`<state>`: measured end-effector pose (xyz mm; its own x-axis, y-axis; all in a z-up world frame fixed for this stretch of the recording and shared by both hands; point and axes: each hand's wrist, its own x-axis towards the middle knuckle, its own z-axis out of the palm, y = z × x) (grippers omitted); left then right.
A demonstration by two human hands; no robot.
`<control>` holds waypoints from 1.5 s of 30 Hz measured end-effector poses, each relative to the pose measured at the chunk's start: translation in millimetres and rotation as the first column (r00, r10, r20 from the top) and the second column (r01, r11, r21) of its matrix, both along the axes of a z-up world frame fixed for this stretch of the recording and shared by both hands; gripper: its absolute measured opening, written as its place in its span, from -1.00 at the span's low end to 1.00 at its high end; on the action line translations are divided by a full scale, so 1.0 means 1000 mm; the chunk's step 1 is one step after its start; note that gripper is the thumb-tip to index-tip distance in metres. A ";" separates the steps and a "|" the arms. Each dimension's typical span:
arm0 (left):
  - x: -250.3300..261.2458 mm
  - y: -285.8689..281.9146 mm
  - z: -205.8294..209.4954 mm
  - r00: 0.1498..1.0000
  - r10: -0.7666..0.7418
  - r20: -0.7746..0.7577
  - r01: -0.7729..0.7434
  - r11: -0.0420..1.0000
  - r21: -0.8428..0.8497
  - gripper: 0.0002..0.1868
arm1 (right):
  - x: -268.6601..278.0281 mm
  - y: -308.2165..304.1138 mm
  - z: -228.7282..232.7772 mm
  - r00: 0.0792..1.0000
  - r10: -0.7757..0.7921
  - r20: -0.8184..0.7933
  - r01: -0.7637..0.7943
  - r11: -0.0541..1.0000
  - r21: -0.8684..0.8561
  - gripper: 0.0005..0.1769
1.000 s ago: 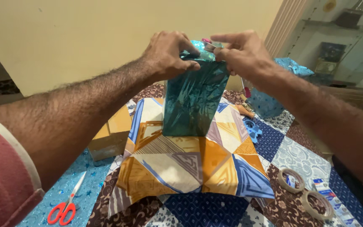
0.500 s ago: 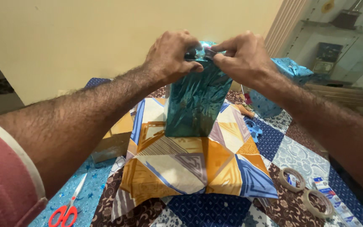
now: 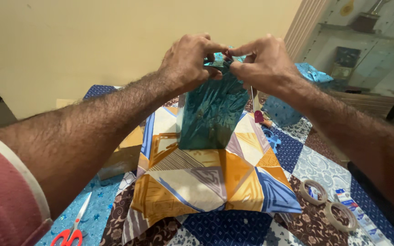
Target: The person wraps a rectangular box with teal wrapping paper, folds the edges, and secures them with clear tape using a handheld dispenser. The person then places the wrapped box on top of another wrapped box and opens a cardboard box to retrieve a roll of tape.
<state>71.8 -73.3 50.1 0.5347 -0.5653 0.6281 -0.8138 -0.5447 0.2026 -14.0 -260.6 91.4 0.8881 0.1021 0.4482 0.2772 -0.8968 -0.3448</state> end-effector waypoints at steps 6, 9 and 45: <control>-0.005 0.002 0.002 1.000 -0.016 0.018 0.017 0.999 -0.030 -0.42 | 0.004 0.003 0.004 0.994 0.064 0.094 -0.046 0.982 -0.181 -0.58; -0.004 0.002 0.002 1.000 0.006 -0.004 -0.006 1.000 -0.005 -0.41 | 0.002 0.004 0.005 1.000 -0.004 0.013 0.006 0.990 -0.139 -0.56; -0.010 0.022 -0.002 0.995 -0.101 0.027 0.104 0.978 -0.179 -0.30 | -0.007 0.049 0.046 0.920 -0.158 -0.357 -0.042 0.869 -0.493 -0.59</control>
